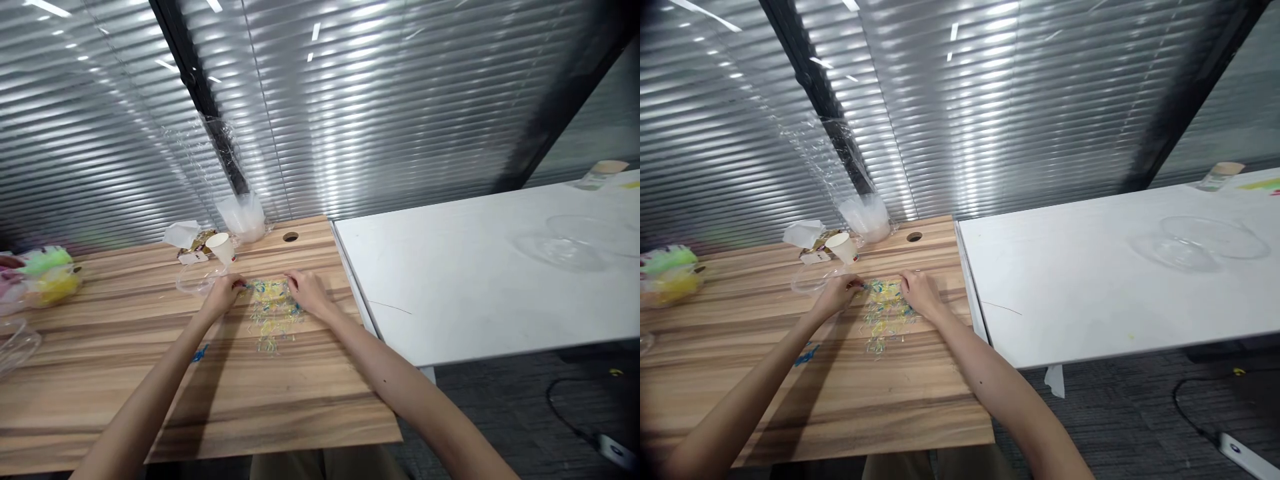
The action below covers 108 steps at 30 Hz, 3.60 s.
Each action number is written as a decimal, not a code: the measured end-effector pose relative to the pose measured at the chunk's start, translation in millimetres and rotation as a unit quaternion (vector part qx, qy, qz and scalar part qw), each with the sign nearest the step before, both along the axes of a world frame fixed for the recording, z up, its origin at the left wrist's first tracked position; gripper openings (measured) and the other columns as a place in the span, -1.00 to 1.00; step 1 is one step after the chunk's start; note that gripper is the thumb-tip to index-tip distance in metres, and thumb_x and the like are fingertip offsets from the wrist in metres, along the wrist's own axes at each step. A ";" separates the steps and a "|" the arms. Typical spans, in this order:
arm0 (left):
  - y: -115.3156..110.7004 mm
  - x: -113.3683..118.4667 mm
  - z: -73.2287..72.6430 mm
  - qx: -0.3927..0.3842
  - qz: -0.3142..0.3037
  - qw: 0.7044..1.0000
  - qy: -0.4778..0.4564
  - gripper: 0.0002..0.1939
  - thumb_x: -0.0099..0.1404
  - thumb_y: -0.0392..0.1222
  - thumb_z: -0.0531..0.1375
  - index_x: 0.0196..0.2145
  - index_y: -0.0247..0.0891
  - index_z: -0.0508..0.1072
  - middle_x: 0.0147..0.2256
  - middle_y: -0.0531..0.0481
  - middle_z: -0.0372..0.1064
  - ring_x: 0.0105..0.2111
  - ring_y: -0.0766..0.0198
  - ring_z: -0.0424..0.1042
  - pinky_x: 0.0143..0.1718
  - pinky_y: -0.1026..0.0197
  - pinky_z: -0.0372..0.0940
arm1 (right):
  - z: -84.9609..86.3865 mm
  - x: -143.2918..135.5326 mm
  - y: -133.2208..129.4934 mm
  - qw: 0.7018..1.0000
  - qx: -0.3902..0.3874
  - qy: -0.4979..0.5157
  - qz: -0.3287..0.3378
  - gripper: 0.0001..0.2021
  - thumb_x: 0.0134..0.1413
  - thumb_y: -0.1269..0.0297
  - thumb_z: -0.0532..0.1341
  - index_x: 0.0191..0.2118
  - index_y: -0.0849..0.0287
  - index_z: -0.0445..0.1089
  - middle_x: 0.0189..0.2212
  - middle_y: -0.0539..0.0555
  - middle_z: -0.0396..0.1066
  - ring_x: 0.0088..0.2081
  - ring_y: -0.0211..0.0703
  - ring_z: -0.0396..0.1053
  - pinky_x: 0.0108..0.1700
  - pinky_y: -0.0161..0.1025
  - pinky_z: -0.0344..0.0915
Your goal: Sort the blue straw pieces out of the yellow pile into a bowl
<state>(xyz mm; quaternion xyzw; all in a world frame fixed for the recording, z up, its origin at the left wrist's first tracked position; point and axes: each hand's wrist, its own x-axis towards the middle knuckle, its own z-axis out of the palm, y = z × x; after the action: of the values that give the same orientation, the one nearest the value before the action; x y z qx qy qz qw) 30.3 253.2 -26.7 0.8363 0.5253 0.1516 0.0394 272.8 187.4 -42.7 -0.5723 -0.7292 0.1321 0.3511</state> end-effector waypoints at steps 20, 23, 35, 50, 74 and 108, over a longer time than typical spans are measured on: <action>26.0 0.3 -1.4 -0.076 -0.001 0.997 0.008 -0.83 0.01 -0.21 0.11 -0.46 -0.28 0.49 -0.49 -0.07 0.47 -0.44 0.16 0.40 -0.40 0.22 0.22 | 0.8 -0.1 -0.7 0.999 -0.011 -0.037 0.006 -0.69 0.19 0.37 0.00 -0.05 0.08 0.41 -0.16 0.02 0.49 -0.17 -0.11 0.43 -0.17 -0.31 0.25; 23.0 3.0 2.9 -0.080 -0.002 0.997 0.012 -0.85 -0.01 -0.22 0.13 -0.50 -0.28 0.48 -0.53 -0.05 0.44 -0.47 0.17 0.38 -0.42 0.23 0.21 | 1.2 -0.1 -0.9 0.999 -0.015 -0.040 0.005 -0.70 0.19 0.36 0.00 -0.06 0.07 0.41 -0.16 0.02 0.49 -0.17 -0.12 0.44 -0.18 -0.31 0.25; -4.7 -6.7 12.7 -0.057 0.004 0.998 -0.022 -0.77 0.10 -0.15 0.04 -0.41 -0.28 0.45 -0.40 -0.11 0.47 -0.38 0.14 0.40 -0.33 0.17 0.25 | 2.8 -0.6 -0.5 0.999 -0.018 -0.046 0.019 -0.70 0.19 0.36 0.01 -0.06 0.10 0.40 -0.19 0.05 0.50 -0.18 -0.14 0.43 -0.19 -0.33 0.23; -2.0 -3.1 15.2 -0.076 -0.032 0.995 -0.059 -0.75 0.10 -0.09 0.06 -0.43 -0.26 0.48 -0.40 -0.09 0.48 -0.37 0.13 0.42 -0.31 0.17 0.28 | 2.2 -0.9 -1.0 0.997 -0.022 -0.059 0.033 -0.71 0.20 0.34 0.00 -0.09 0.10 0.41 -0.19 0.05 0.50 -0.19 -0.13 0.43 -0.21 -0.31 0.23; -63.1 -19.9 1.6 -0.077 0.068 0.994 -0.029 -0.85 0.08 -0.11 0.14 -0.49 -0.22 0.45 -0.52 -0.02 0.43 -0.46 0.15 0.38 -0.38 0.18 0.25 | 3.7 0.7 -2.4 0.997 -0.039 -0.049 0.044 -0.70 0.22 0.33 0.00 -0.03 0.10 0.39 -0.16 0.06 0.48 -0.14 -0.15 0.41 -0.14 -0.33 0.24; 14.0 5.7 -7.5 -0.023 -0.059 0.998 0.018 -0.82 0.17 -0.26 -0.01 -0.42 -0.26 0.39 -0.41 -0.11 0.38 -0.38 0.14 0.34 -0.28 0.15 0.22 | 7.9 1.5 -3.5 0.996 -0.039 -0.063 0.044 -0.68 0.21 0.35 -0.01 -0.02 0.09 0.39 -0.17 0.06 0.49 -0.15 -0.15 0.42 -0.18 -0.32 0.24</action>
<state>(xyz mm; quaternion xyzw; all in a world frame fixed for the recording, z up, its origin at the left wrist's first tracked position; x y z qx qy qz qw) 36.0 267.1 -34.1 0.8676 0.4787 0.1217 0.0579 274.4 183.9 -34.8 -0.5597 -0.7688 0.1399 0.2759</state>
